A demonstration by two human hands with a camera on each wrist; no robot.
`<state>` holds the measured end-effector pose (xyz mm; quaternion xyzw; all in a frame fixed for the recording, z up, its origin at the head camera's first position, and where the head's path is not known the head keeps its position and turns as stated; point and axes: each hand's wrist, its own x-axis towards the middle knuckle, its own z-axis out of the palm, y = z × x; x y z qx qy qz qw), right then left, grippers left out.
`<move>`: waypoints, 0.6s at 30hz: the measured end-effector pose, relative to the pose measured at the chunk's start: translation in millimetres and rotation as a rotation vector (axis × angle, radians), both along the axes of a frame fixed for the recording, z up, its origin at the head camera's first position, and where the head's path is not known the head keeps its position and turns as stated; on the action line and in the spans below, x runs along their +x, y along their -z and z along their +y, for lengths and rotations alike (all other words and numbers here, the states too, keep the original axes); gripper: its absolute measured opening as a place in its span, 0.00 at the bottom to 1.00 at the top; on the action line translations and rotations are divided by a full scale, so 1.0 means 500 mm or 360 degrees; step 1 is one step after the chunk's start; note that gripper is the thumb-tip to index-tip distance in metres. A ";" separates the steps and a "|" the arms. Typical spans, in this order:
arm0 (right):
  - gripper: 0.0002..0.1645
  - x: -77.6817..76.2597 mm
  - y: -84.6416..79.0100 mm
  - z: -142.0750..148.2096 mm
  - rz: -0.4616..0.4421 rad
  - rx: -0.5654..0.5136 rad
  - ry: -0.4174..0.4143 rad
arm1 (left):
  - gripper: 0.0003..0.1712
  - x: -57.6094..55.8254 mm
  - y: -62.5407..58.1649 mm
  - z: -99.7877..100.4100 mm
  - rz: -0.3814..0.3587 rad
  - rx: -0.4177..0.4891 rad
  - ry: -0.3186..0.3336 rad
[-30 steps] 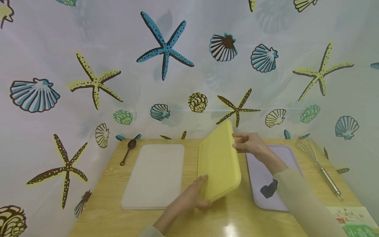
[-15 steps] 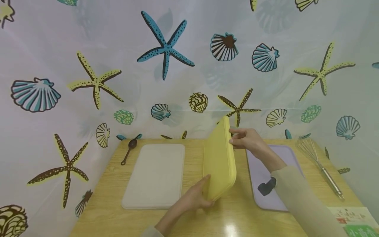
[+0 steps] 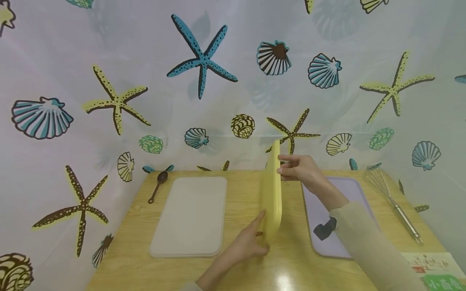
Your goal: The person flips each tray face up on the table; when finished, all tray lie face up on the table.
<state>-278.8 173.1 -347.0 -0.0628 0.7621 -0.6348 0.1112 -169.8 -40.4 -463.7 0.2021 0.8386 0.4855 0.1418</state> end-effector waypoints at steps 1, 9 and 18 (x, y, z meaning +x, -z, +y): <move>0.32 0.001 -0.001 -0.002 -0.0005 -0.0016 0.0011 | 0.63 0.002 -0.004 0.004 -0.0008 0.0030 -0.0001; 0.32 0.001 -0.008 -0.017 -0.0023 -0.0051 0.0036 | 0.71 0.011 -0.041 0.031 0.0061 0.0255 0.0040; 0.31 0.000 -0.007 -0.051 -0.0026 -0.0102 0.0016 | 0.71 0.023 -0.062 0.030 0.0149 0.0237 -0.0026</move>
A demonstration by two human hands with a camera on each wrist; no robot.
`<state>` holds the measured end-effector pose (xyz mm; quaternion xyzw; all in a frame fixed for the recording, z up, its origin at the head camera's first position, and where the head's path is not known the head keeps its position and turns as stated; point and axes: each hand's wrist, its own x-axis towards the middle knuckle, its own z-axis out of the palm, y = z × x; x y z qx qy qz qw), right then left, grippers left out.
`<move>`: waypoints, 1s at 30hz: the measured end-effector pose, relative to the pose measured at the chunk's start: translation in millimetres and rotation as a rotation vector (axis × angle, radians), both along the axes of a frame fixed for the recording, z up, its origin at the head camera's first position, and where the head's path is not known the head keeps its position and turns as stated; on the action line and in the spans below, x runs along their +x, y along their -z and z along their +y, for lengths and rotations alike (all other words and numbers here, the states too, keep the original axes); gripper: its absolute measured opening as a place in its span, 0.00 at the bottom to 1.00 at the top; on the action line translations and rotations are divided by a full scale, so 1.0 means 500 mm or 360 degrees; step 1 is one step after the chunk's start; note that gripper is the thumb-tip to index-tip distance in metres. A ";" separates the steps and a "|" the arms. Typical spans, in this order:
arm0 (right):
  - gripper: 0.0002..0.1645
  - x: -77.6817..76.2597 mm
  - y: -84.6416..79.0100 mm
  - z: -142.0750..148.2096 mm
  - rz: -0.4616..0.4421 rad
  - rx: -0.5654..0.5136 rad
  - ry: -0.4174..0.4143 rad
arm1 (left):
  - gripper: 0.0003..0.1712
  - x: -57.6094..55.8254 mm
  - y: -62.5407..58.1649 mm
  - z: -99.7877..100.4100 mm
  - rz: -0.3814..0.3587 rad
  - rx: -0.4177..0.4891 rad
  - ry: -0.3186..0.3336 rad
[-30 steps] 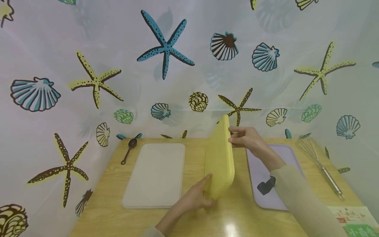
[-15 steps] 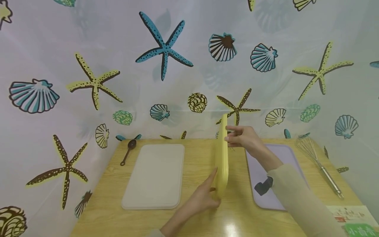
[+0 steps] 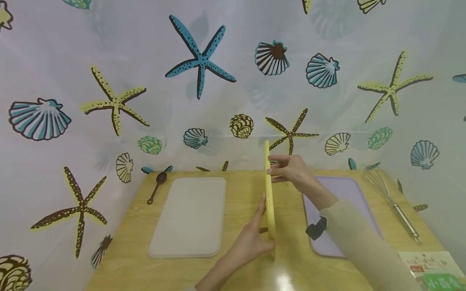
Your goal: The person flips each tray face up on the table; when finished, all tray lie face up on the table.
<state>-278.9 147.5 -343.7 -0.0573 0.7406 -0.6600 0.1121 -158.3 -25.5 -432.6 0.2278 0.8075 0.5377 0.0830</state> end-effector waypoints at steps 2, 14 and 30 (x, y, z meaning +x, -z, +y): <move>0.30 0.000 0.002 -0.010 0.0001 -0.0018 -0.0019 | 0.70 0.003 -0.006 -0.004 0.0027 -0.0001 -0.0024; 0.30 0.000 0.007 -0.061 0.0013 0.0011 -0.0102 | 0.60 0.025 -0.045 -0.021 0.0055 0.0016 -0.0128; 0.24 0.004 0.012 -0.097 -0.0015 0.0087 -0.0099 | 0.49 0.052 -0.066 -0.024 -0.0120 0.0133 -0.0336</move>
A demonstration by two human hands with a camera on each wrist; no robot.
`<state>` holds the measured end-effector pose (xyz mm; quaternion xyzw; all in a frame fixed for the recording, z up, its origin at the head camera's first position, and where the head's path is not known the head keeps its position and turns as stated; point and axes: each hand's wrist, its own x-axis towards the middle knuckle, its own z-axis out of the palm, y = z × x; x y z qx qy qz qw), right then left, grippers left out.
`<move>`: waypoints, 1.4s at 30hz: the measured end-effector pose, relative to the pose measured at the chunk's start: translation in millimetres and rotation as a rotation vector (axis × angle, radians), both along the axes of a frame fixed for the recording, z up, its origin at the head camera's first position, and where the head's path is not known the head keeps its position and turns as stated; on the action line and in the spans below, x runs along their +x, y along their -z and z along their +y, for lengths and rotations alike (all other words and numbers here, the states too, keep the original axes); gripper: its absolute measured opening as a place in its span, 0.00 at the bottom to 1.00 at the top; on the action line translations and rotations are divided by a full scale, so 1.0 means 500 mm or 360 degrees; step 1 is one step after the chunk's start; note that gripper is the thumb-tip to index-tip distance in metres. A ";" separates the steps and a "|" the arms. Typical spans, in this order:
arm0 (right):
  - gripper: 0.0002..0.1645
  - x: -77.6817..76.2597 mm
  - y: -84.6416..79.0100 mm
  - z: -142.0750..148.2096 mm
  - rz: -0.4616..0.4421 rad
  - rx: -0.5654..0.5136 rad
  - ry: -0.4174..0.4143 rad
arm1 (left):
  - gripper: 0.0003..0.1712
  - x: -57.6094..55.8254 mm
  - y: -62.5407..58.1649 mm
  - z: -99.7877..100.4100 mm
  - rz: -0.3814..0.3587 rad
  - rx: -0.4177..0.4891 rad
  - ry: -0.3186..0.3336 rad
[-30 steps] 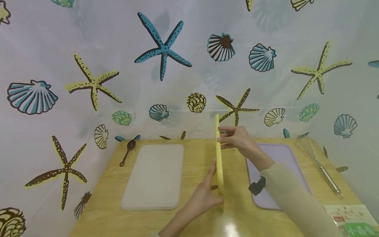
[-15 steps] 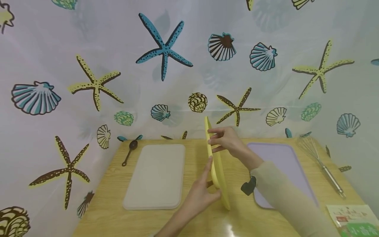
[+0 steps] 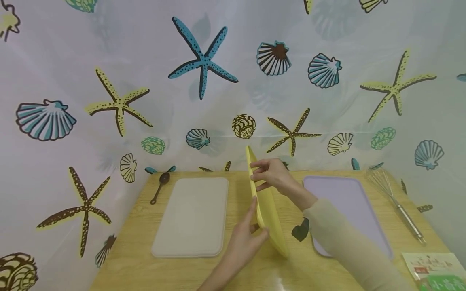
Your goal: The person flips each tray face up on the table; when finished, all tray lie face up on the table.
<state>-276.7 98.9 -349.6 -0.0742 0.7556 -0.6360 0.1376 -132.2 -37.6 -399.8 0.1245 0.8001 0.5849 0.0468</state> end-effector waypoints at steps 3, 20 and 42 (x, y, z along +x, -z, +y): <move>0.23 0.000 0.001 -0.005 -0.0007 0.0000 -0.0008 | 0.48 0.001 0.001 0.000 -0.0003 0.0016 -0.0019; 0.31 -0.010 0.156 0.083 0.0154 0.0456 0.0142 | 0.48 0.003 0.003 -0.013 -0.0116 0.0084 -0.0114; 0.27 0.027 0.243 0.131 -0.0062 0.0711 0.0034 | 0.50 -0.005 -0.001 -0.054 -0.0136 0.0346 -0.0064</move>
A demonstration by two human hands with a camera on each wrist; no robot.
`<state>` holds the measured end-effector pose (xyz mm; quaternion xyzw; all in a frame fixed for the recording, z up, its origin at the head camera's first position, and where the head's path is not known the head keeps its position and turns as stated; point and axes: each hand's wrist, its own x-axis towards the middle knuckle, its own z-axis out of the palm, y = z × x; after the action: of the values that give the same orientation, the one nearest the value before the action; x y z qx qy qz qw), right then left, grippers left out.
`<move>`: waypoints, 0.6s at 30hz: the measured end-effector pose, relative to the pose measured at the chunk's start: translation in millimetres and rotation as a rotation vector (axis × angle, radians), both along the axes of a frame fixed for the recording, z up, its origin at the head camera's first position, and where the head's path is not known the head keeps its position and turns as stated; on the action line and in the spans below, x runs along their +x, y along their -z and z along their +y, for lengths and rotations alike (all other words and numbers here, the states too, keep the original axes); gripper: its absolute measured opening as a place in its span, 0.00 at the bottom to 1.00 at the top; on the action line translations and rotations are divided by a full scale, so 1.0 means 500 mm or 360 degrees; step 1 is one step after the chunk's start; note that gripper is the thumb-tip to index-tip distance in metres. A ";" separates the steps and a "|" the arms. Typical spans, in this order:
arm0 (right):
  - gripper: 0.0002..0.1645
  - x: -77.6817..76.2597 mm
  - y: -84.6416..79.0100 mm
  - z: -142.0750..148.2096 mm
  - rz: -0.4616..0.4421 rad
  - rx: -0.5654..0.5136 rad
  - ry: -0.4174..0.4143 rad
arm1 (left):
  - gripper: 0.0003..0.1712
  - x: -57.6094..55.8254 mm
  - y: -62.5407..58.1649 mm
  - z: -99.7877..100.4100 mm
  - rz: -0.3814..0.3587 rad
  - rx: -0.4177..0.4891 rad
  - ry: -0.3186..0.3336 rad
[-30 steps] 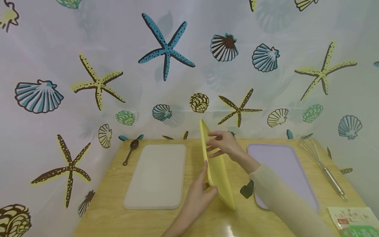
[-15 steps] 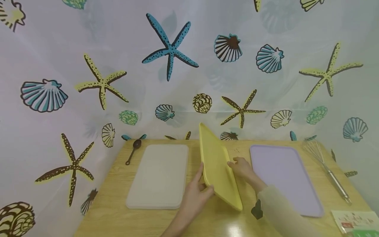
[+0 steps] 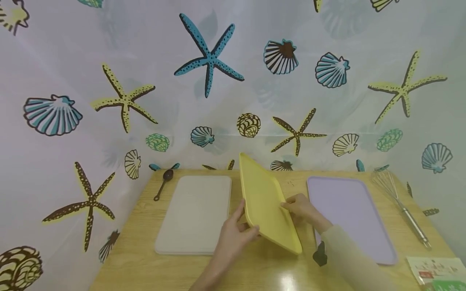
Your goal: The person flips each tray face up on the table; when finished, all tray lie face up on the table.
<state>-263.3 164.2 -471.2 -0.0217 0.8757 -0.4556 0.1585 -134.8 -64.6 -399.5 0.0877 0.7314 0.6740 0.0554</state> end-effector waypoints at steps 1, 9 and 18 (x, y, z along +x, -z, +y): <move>0.29 -0.002 -0.001 0.003 -0.0002 0.0003 0.0003 | 0.50 -0.002 -0.001 -0.004 -0.0014 -0.0008 0.0012; 0.33 -0.020 0.016 0.033 -0.0188 -0.0238 0.0104 | 0.53 -0.015 -0.007 -0.033 -0.0116 -0.0063 0.0080; 0.31 -0.033 0.032 0.060 -0.0170 -0.0347 0.0058 | 0.52 -0.021 0.010 -0.069 -0.0248 0.0016 0.0155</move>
<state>-279.7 194.0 -487.4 0.0014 0.8115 -0.5515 0.1933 -145.5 -99.4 -404.5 0.0705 0.7164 0.6789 0.1445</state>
